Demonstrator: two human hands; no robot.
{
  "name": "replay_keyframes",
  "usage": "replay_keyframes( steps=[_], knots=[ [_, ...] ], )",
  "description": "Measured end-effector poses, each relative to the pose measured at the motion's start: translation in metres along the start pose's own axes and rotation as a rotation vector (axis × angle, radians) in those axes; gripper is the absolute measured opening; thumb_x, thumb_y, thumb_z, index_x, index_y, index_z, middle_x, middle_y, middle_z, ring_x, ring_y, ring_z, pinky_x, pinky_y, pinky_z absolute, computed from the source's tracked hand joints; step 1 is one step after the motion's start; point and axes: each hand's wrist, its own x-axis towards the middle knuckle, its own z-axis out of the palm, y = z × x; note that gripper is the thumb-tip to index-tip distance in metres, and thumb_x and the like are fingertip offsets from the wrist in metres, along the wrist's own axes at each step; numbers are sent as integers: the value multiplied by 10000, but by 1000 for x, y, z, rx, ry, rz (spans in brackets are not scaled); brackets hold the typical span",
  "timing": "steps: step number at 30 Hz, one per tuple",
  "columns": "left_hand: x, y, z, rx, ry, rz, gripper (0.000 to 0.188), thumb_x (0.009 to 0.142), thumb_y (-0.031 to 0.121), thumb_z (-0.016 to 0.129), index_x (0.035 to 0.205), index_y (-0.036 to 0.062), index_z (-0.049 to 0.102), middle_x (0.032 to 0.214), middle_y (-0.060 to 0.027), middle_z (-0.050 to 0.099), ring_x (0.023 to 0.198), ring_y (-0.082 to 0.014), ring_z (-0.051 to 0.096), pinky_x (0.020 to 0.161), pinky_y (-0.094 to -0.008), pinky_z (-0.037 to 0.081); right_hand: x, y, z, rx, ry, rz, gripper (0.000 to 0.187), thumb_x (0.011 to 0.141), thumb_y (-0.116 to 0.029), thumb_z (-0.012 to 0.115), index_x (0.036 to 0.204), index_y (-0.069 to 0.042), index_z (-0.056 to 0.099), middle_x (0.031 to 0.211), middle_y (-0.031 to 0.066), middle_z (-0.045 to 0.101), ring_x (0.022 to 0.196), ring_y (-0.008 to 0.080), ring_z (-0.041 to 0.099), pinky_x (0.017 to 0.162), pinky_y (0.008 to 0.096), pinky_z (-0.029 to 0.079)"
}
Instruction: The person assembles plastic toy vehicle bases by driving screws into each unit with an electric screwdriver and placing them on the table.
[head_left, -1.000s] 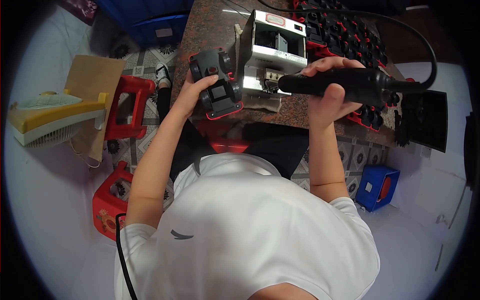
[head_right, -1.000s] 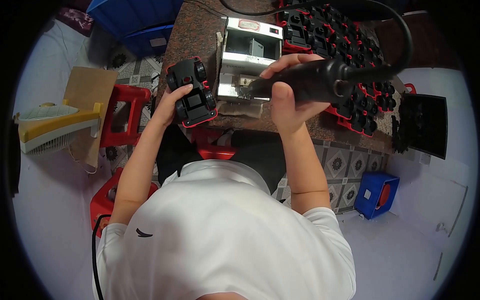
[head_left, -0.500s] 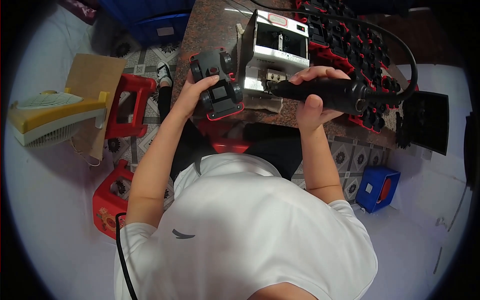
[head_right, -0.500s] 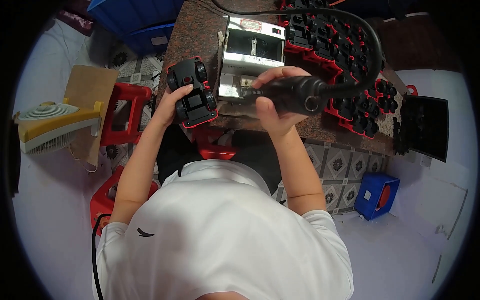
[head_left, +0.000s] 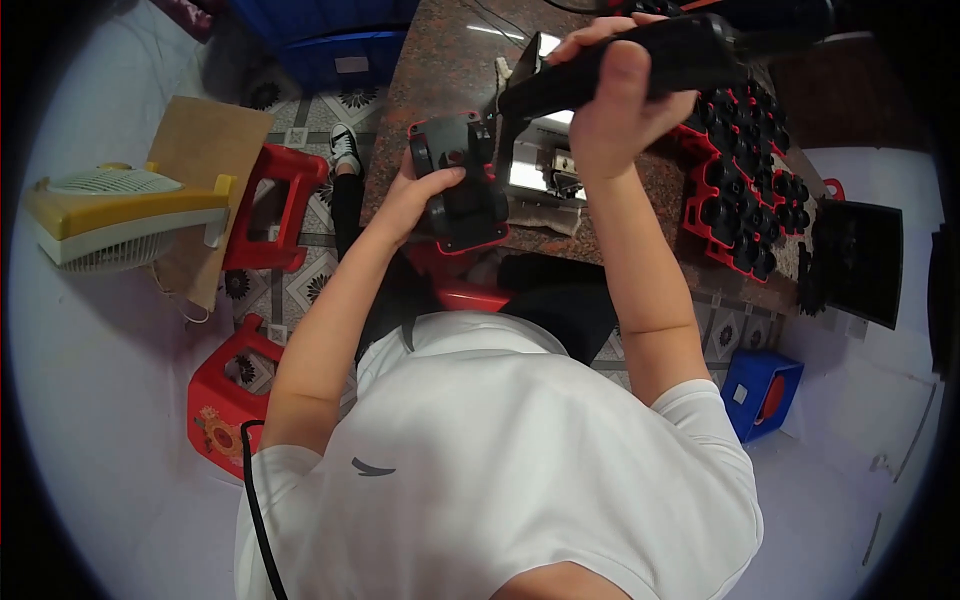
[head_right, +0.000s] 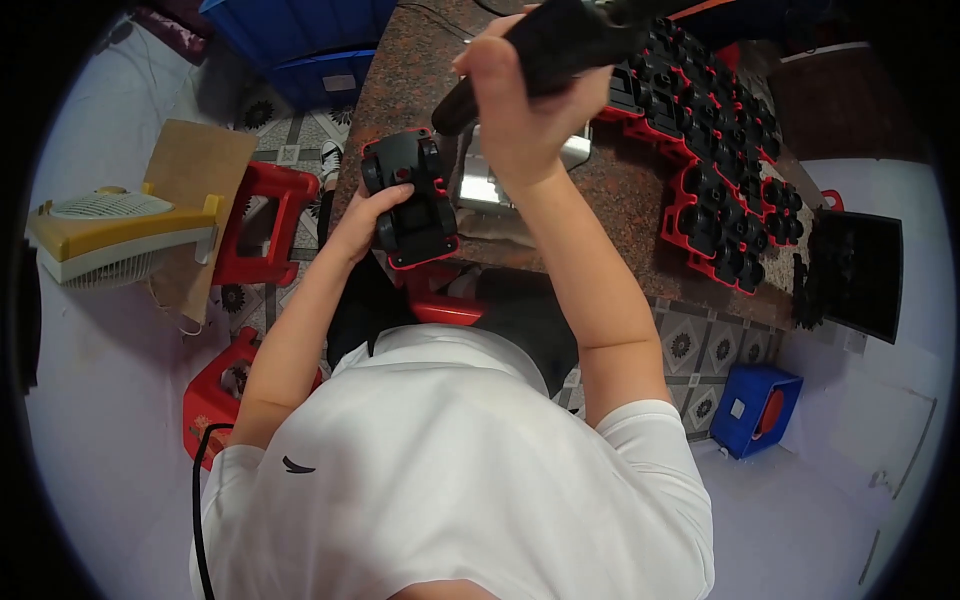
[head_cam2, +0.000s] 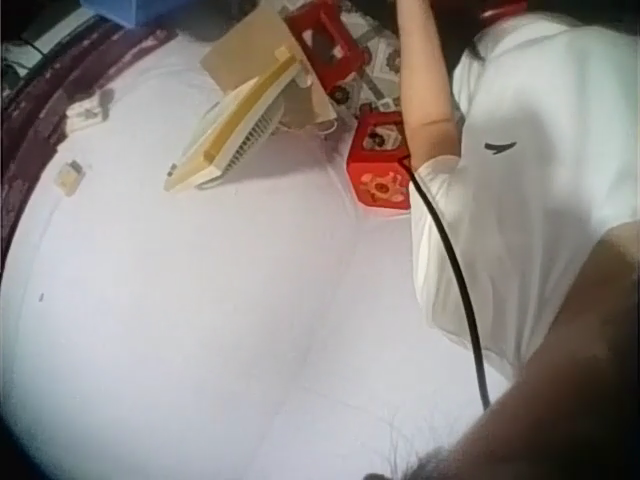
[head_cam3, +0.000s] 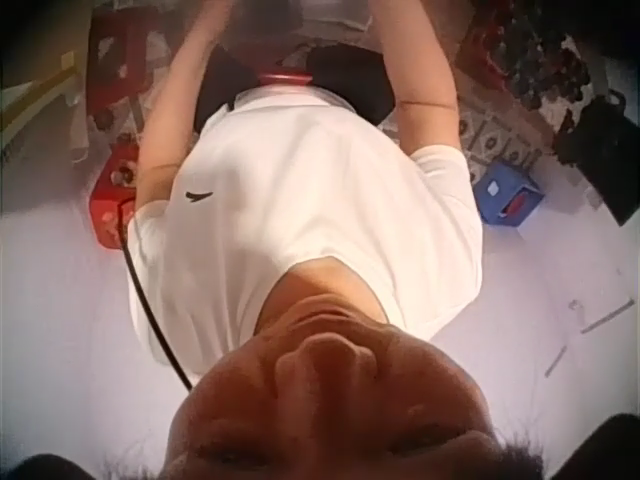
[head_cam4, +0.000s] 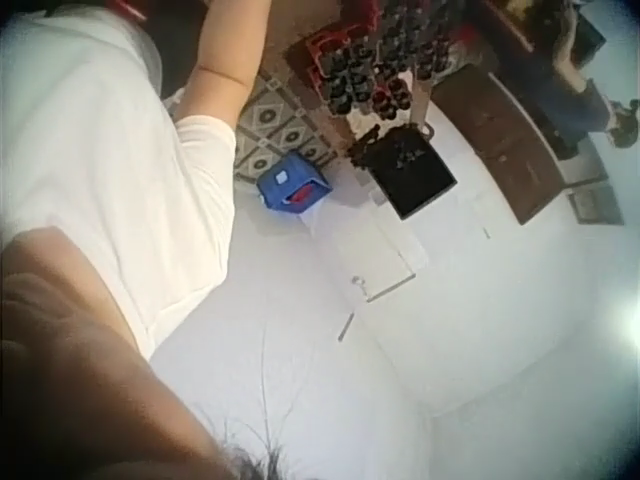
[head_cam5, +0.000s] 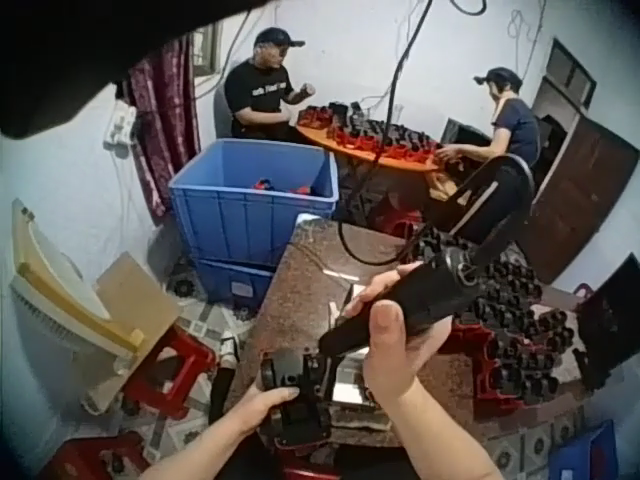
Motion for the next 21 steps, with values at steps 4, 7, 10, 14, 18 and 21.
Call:
replay_keyframes(
  steps=[4,7,10,14,18,21],
  knots=[
    [2,-1,0,-21,10,22,576,735,153,693,1241,59,434,1133,-67,544,1062,-177,517,941,-309,388,-4,23,9,-52,-55,-57,293,871,-158,608,1026,11,425,741,119,593,570,187,594,532,322,527],
    [2,1,0,-44,-8,-6,650,696,159,732,1249,51,407,1148,-74,527,1099,-184,492,976,-311,350,-7,30,16,-41,-22,-36,292,874,-160,609,1016,15,424,741,114,594,566,176,597,522,302,525],
    [2,3,0,-22,29,6,664,694,163,734,1255,47,398,1140,-79,530,1101,-184,490,982,-313,347,-8,29,20,-49,11,17,278,870,-139,606,1009,18,424,738,116,592,570,175,597,532,302,528],
    [3,0,0,-70,-20,55,655,699,140,726,1253,42,391,1128,-87,536,1078,-186,508,965,-315,373,-7,29,26,-59,-97,53,229,843,-41,599,988,18,432,716,109,587,575,162,593,532,271,501],
    [0,9,4,-131,-48,47,624,711,100,709,1246,36,395,1111,-88,548,1050,-187,531,936,-315,406,-5,34,36,-62,-150,54,292,784,16,654,987,9,444,707,63,586,584,123,584,522,227,466],
    [0,10,4,-84,-40,95,606,718,83,699,1245,35,404,1109,-84,554,1048,-183,535,936,-315,409,-2,30,37,-76,-190,38,200,817,5,609,940,10,451,687,78,595,555,118,572,527,229,465]
  ],
)
